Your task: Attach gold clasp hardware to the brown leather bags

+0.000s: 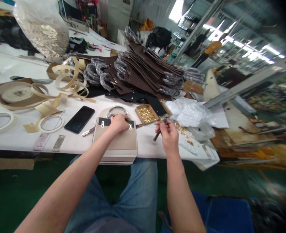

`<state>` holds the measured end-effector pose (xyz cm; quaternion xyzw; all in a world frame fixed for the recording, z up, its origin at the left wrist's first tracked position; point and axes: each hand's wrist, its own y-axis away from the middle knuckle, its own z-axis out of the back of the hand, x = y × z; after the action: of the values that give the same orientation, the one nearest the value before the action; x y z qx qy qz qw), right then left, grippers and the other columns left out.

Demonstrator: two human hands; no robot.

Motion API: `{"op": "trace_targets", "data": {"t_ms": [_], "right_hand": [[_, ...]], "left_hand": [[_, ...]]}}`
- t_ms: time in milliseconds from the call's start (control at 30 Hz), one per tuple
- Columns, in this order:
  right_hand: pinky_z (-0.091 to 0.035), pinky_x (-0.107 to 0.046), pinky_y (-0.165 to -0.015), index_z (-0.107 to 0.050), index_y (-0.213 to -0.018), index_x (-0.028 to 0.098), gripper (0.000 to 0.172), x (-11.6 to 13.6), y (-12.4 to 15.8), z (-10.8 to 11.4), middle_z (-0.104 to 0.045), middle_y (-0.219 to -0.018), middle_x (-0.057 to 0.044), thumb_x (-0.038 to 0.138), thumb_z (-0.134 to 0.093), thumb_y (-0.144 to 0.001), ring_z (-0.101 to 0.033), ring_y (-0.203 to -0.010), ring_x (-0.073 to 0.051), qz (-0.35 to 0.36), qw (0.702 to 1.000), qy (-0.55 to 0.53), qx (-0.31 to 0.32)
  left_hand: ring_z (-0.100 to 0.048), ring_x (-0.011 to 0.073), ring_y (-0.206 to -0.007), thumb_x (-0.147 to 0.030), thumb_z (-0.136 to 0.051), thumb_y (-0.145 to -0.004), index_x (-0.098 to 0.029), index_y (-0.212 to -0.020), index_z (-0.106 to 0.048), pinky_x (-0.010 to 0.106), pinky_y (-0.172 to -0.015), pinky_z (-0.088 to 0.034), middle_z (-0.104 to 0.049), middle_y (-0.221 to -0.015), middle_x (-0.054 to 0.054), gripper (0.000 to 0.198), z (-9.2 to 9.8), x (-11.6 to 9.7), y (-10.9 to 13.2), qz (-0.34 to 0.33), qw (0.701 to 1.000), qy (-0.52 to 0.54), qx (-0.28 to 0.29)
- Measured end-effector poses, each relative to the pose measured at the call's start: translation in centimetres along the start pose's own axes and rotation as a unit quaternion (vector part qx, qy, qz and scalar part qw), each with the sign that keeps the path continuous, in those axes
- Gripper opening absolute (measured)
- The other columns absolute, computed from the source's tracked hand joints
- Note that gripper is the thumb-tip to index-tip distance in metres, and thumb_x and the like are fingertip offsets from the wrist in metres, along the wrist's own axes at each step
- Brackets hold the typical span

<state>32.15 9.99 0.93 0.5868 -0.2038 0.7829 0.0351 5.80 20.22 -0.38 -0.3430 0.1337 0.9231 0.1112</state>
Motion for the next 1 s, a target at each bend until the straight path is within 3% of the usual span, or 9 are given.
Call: {"op": "trace_targets", "data": {"t_ms": [67,167,300,467,700,1000], "right_hand": [[-0.050,-0.028,-0.056,-0.066,-0.114,0.028,0.045,1.9,-0.5,-1.6,-0.064,-0.079,0.004,0.072,-0.073,-0.107,-0.054,-0.058,-0.014,0.002,0.992,-0.130,-0.003],[-0.031,-0.025,-0.042,-0.054,-0.085,0.027,0.060,4.3,-1.2,-5.2,-0.048,-0.065,0.008,0.081,-0.071,-0.104,-0.035,-0.046,-0.009,-0.015,0.980,-0.200,0.016],[-0.025,-0.027,-0.040,-0.053,-0.081,0.026,0.064,6.1,-2.1,-9.8,-0.055,-0.065,0.006,0.083,-0.075,-0.100,-0.035,-0.043,-0.008,0.026,0.983,-0.183,0.012],[-0.024,-0.029,-0.042,-0.040,-0.067,0.027,0.074,5.9,-2.8,-13.4,-0.032,-0.052,0.009,0.081,-0.080,-0.099,-0.029,-0.043,-0.010,0.052,0.978,-0.200,0.008],[-0.028,-0.031,-0.043,-0.032,-0.061,0.027,0.081,4.3,-2.6,-15.2,-0.032,-0.052,0.007,0.084,-0.067,-0.105,-0.033,-0.043,-0.011,0.049,0.989,-0.140,0.011],[-0.036,-0.032,-0.046,-0.043,-0.063,0.028,0.077,4.1,-2.0,-15.6,-0.037,-0.054,0.004,0.092,-0.062,-0.102,-0.043,-0.049,-0.016,0.051,0.996,-0.057,0.040]], "left_hand": [[-0.077,0.0381,-0.121,-0.020,-0.080,-0.076,-0.033,-0.118,-0.093,0.058,-0.121,-0.047,-0.090,-0.119,0.009,0.045,0.1,-0.1,0.0,0.004,1.000,0.001,0.004],[-0.077,0.0374,-0.120,-0.020,-0.080,-0.076,-0.033,-0.117,-0.093,0.057,-0.119,-0.049,-0.090,-0.118,0.008,0.045,0.3,-0.3,0.1,0.004,1.000,-0.002,0.006],[-0.080,0.0350,-0.114,-0.022,-0.081,-0.077,-0.032,-0.114,-0.093,0.048,-0.111,-0.055,-0.090,-0.113,0.007,0.041,0.7,-0.3,0.3,0.002,1.000,-0.003,0.006],[-0.081,0.0333,-0.111,-0.024,-0.081,-0.079,-0.031,-0.114,-0.093,0.041,-0.103,-0.058,-0.090,-0.112,0.006,0.037,1.0,-0.3,0.4,0.004,1.000,0.013,0.010],[-0.080,0.0375,-0.118,-0.026,-0.080,-0.081,-0.032,-0.118,-0.093,0.045,-0.109,-0.055,-0.090,-0.113,0.008,0.039,0.4,0.4,0.2,-0.013,1.000,0.005,-0.013],[-0.077,0.0398,-0.118,-0.033,-0.078,-0.089,-0.030,-0.113,-0.091,0.049,-0.107,-0.052,-0.087,-0.113,0.012,0.028,-0.5,0.9,-0.1,-0.037,0.999,-0.022,-0.021]]}}
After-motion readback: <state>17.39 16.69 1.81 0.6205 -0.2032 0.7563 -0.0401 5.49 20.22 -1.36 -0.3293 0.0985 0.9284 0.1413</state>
